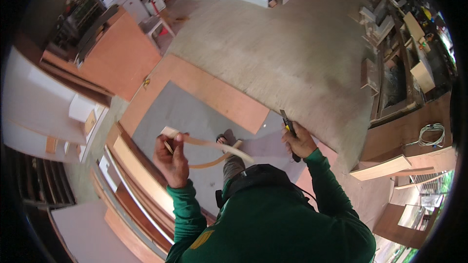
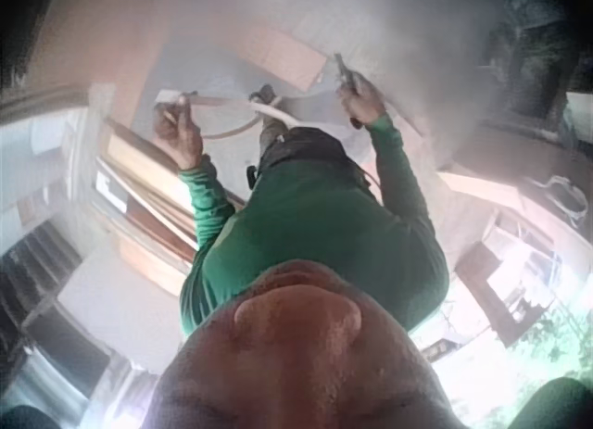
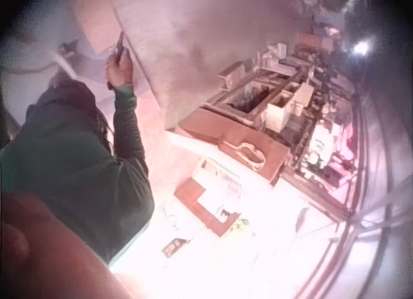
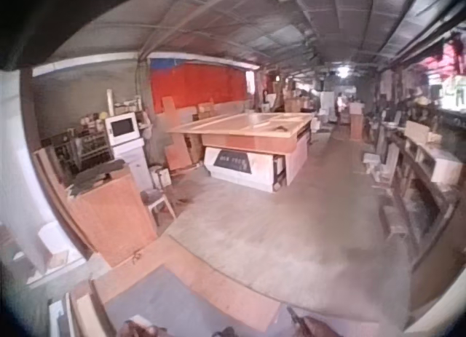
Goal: The person applies thin wooden edge banding to the edges of a large wooden panel. They measure and cut the strips with a utility knife, then press them onto the panel edges to cover the exposed sides.
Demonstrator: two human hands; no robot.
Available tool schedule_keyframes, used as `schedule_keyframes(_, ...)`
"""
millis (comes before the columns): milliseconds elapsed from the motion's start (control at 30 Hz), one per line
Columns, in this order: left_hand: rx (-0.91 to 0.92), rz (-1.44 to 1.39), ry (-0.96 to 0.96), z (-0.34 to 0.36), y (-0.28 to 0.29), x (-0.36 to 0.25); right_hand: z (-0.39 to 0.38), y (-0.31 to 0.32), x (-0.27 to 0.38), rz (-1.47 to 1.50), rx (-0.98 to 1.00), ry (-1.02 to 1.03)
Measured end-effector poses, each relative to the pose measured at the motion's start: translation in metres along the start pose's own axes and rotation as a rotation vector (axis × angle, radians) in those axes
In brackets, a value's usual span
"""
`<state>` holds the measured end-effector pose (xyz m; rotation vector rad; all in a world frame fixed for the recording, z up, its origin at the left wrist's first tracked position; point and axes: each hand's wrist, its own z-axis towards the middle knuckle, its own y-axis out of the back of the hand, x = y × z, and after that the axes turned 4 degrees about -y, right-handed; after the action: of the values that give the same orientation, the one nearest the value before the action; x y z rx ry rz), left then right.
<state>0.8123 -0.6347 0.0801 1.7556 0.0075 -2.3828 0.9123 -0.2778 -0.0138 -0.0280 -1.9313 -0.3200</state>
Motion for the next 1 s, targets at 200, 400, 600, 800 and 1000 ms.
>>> schedule_keyframes(200,0.158,-0.147,0.048,0.163,-0.023,0.063,0.145,-0.011,0.062,0.223,-0.181,-0.001)
schedule_keyframes(400,0.5,-0.237,0.047,0.302,-0.106,0.072,0.251,-0.036,0.174,0.099,-0.093,0.082)
schedule_keyframes(600,0.545,-0.357,0.054,0.413,-0.203,0.063,0.371,-0.045,0.223,0.1,0.103,0.247)
schedule_keyframes(800,0.321,-0.578,-0.017,0.544,-0.305,0.088,0.529,0.006,0.276,-0.079,0.153,0.377)
schedule_keyframes(1000,0.227,-0.299,-0.001,0.693,-0.397,0.13,0.696,0.088,0.323,-0.233,0.012,0.559)
